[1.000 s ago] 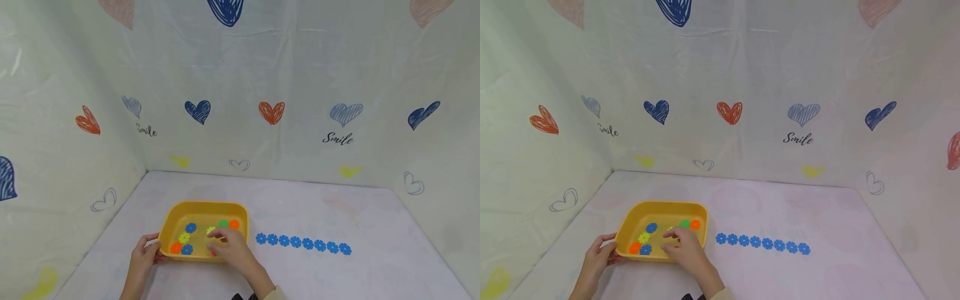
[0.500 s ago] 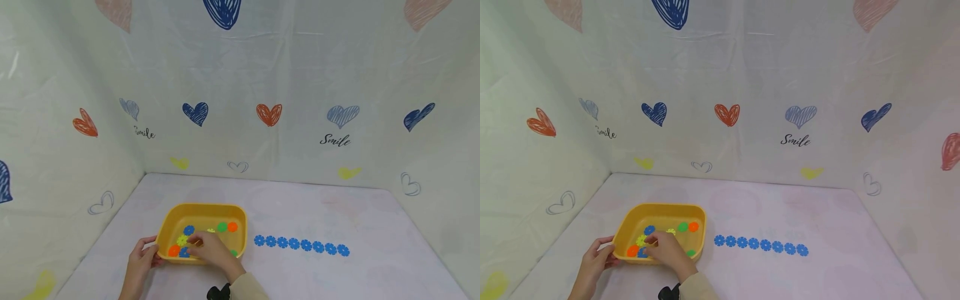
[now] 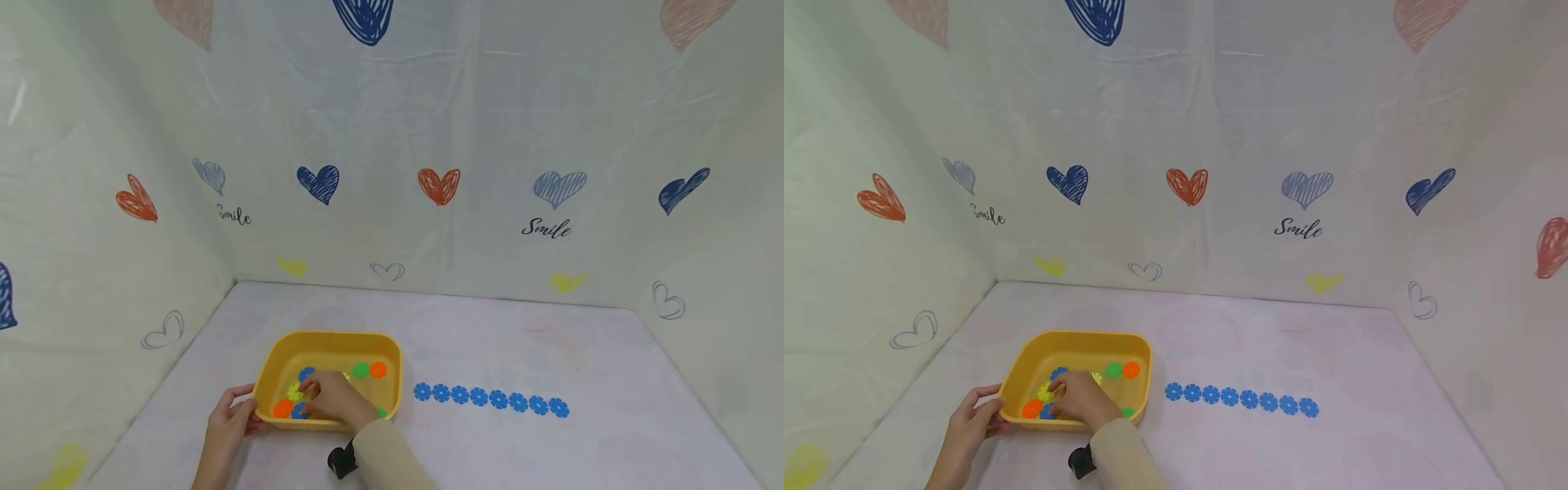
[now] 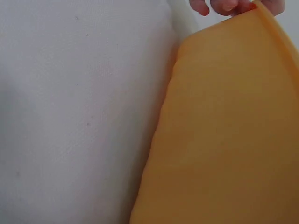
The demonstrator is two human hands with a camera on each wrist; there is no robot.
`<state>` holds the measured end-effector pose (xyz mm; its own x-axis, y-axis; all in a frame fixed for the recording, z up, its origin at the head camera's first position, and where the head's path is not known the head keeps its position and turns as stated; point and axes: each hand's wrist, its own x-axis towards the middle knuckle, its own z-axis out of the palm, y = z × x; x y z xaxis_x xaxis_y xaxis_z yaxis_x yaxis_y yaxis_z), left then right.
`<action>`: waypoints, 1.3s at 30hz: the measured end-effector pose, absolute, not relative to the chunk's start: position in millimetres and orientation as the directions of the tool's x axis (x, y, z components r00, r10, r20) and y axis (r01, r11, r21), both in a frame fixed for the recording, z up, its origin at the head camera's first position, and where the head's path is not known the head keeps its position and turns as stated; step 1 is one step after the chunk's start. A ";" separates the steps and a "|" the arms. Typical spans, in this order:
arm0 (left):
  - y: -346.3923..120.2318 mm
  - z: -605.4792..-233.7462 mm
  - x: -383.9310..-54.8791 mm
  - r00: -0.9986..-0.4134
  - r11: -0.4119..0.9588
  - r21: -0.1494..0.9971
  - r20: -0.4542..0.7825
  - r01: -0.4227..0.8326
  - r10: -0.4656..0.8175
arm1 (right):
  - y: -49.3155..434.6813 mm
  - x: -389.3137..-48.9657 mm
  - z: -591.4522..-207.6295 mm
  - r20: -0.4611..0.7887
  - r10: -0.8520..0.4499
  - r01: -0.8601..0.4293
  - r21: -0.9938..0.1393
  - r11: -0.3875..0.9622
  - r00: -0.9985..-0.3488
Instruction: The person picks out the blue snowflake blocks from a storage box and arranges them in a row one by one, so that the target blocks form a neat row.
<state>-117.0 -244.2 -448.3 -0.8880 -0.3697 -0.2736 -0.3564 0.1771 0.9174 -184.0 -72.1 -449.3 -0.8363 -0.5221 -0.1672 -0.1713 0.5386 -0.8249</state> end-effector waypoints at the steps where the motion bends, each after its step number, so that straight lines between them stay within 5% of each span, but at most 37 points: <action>1: -244.3 -448.3 -116.9 -0.890 0.174 0.920 -0.272 -0.352 -0.366 | -73.4 -184.4 -450.1 -0.163 -0.527 -0.178 -0.824 0.537 -0.834; 39: -243.5 -447.8 -117.2 -0.883 0.177 0.917 -0.272 -0.359 -0.384 | -79.4 -185.1 -446.6 -0.128 -0.553 -0.412 -0.537 0.737 -0.823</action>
<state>-117.2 -243.5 -447.8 -0.8827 -0.3836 -0.2716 -0.3588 0.1766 0.9166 -185.1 -79.4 -446.6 -0.8230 -0.5534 -0.1283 -0.4115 0.7365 -0.5368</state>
